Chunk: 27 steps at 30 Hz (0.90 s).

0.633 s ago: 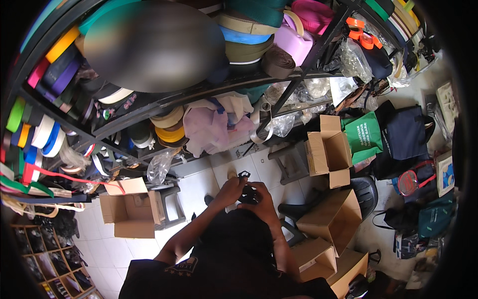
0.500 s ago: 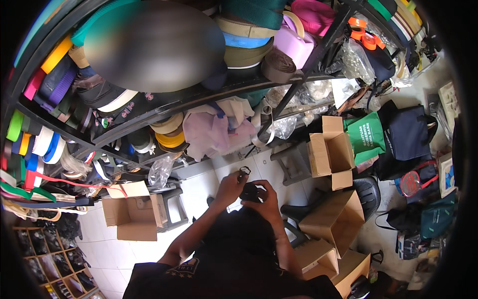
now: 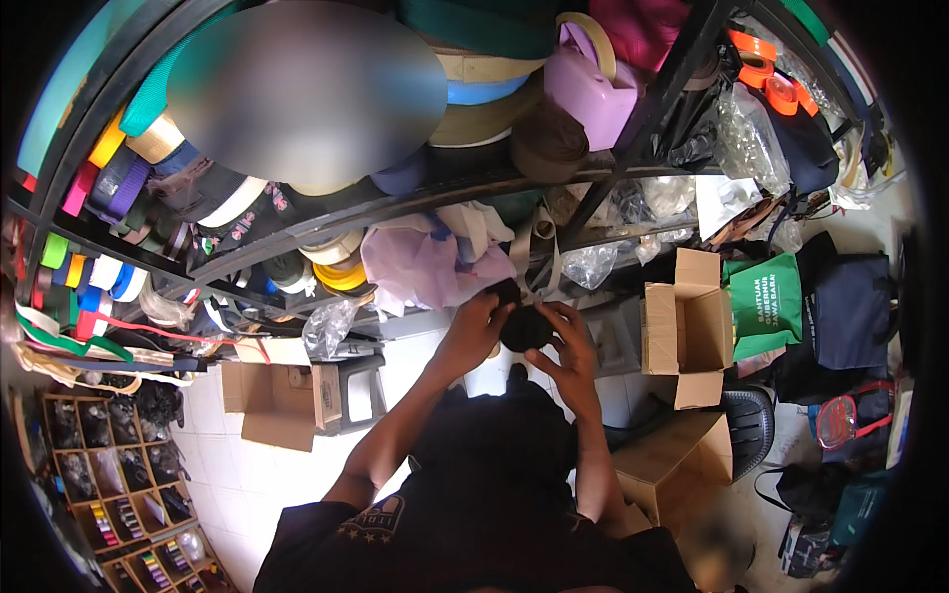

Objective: The person picks up ribbon rolls from a cardboard box on the floor and places them onto shelves, handling rolls of various colors including yellow, brown, pink, and blue.

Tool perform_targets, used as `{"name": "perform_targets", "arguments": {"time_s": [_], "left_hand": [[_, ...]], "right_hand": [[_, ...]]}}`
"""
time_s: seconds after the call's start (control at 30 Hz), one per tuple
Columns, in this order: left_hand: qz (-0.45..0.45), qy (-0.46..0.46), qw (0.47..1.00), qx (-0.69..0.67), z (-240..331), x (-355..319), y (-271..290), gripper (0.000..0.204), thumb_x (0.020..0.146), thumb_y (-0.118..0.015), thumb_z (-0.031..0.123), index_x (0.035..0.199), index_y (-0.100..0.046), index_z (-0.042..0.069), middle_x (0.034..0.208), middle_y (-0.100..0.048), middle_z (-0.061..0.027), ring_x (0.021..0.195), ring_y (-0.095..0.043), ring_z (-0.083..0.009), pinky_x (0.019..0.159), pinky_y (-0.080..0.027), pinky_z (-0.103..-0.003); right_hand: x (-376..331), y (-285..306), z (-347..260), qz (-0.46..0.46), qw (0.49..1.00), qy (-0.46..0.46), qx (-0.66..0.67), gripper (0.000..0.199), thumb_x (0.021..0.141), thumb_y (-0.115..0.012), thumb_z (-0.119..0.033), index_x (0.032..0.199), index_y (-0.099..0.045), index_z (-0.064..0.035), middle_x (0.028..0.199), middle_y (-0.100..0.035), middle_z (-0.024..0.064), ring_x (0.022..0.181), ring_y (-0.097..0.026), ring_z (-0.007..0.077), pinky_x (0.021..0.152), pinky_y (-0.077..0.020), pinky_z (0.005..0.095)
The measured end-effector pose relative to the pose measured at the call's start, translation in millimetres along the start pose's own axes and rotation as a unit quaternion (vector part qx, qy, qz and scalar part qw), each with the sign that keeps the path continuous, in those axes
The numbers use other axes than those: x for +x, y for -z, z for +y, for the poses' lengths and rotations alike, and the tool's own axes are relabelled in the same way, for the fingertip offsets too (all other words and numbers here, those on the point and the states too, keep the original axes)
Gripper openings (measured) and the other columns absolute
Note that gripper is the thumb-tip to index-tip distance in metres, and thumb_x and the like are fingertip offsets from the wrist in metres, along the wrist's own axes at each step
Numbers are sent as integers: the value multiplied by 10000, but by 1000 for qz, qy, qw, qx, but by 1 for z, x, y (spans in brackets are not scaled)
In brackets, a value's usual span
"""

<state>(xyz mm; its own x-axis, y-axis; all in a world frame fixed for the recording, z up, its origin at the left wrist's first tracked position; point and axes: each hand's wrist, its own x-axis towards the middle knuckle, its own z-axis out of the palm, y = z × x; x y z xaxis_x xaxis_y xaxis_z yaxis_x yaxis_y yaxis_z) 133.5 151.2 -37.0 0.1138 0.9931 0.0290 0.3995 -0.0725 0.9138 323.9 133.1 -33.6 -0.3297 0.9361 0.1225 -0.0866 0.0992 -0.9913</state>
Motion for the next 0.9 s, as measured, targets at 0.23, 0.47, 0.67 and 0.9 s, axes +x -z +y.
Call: {"name": "perform_targets", "arguments": {"time_s": [0.23, 0.47, 0.67, 0.9], "left_hand": [[41, 115, 953, -277, 6, 4, -34, 277, 985, -538, 219, 933, -552, -53, 873, -541, -189, 741, -575, -298, 627, -441, -390], [46, 46, 998, -26, 42, 12, -9, 272, 970, -574, 225, 952, -590, -46, 843, -548, -153, 801, -603, -224, 624, -453, -342], [35, 27, 997, -68, 65, 7, -10, 203, 923, -633, 133, 983, -637, -61, 926, -637, -125, 839, -606, -195, 747, -470, -326], [37, -21, 992, -123, 50, 10, -16, 222, 933, -632, 189, 1014, -669, -15, 1055, -630, -118, 896, -626, -213, 741, -487, -330]], "right_hand": [[6, 3, 9, 112, 993, 7, 43, 552, 829, -726, -64, 1336, -509, -38, 1293, -513, 110, 1158, -558, 233, 963, -463, 344], [19, 28, -16, 20, 997, 35, -70, 421, 835, -713, -48, 1235, -587, -15, 1209, -573, 116, 1097, -597, 221, 908, -498, 321], [24, 43, -33, -19, 991, 36, -126, 363, 836, -701, -29, 1193, -639, -15, 1146, -592, 113, 1062, -612, 211, 876, -511, 301], [25, 39, -25, 22, 999, 34, -32, 328, 844, -689, 30, 1169, -644, 14, 1119, -611, 93, 1039, -608, 170, 903, -487, 285]]}}
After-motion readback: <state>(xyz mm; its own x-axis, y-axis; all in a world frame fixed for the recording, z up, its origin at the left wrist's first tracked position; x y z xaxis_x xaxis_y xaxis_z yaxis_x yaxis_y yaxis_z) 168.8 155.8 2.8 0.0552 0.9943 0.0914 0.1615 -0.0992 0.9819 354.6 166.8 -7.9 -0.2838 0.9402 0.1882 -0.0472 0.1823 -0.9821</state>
